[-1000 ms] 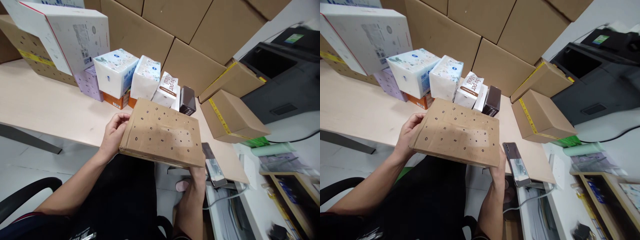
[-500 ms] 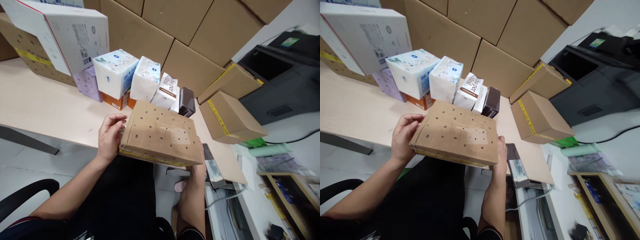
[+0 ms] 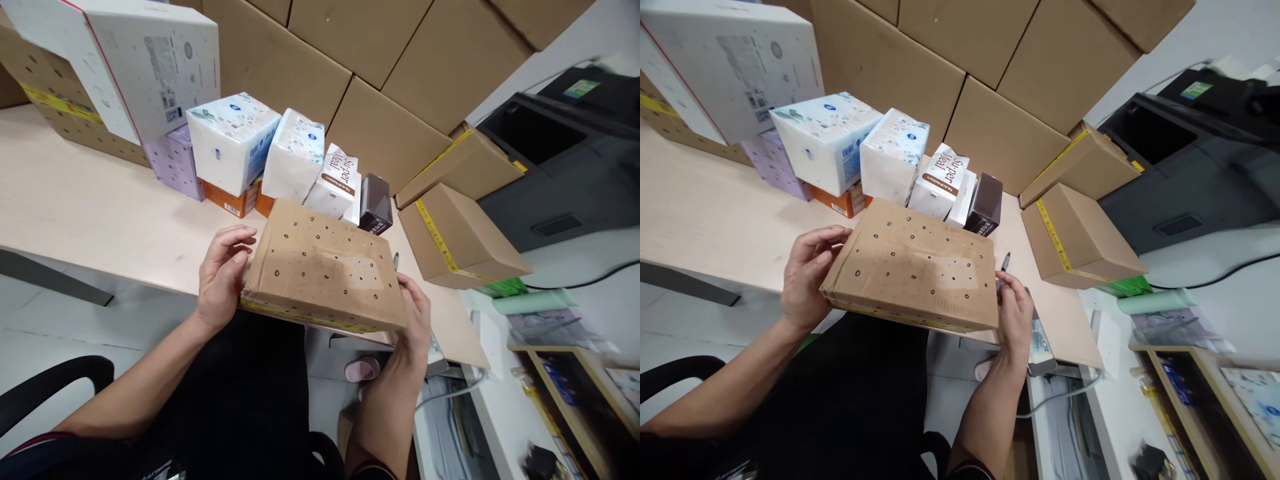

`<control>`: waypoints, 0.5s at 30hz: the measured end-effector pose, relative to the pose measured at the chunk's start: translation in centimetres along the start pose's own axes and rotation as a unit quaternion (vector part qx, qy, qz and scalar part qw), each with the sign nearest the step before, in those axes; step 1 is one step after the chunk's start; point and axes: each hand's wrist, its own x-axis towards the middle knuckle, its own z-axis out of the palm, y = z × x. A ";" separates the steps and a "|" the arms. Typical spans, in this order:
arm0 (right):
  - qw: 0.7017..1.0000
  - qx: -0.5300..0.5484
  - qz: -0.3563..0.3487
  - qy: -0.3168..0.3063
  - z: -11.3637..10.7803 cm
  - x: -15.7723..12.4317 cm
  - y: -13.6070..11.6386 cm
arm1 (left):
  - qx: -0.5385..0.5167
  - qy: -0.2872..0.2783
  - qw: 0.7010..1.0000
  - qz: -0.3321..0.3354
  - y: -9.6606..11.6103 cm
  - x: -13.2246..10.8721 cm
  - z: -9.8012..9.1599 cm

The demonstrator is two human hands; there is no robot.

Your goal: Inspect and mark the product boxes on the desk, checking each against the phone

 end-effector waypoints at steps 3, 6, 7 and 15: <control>0.995 0.081 -0.028 0.053 -0.4 0.1 -1.2 | 0.036 -0.033 0.996 0.073 -0.2 -0.2 -0.1; 0.974 0.142 -0.101 0.145 -0.4 0.0 -3.0 | 0.054 -0.069 0.990 0.113 -0.2 -0.4 -0.1; 0.963 0.162 -0.122 0.179 -0.4 0.0 -3.7 | 0.059 -0.083 0.987 0.124 -0.1 -0.4 -0.1; 0.950 0.270 -0.155 0.015 0.3 0.3 -8.7 | 0.113 -0.120 0.970 0.181 0.0 -0.1 -0.3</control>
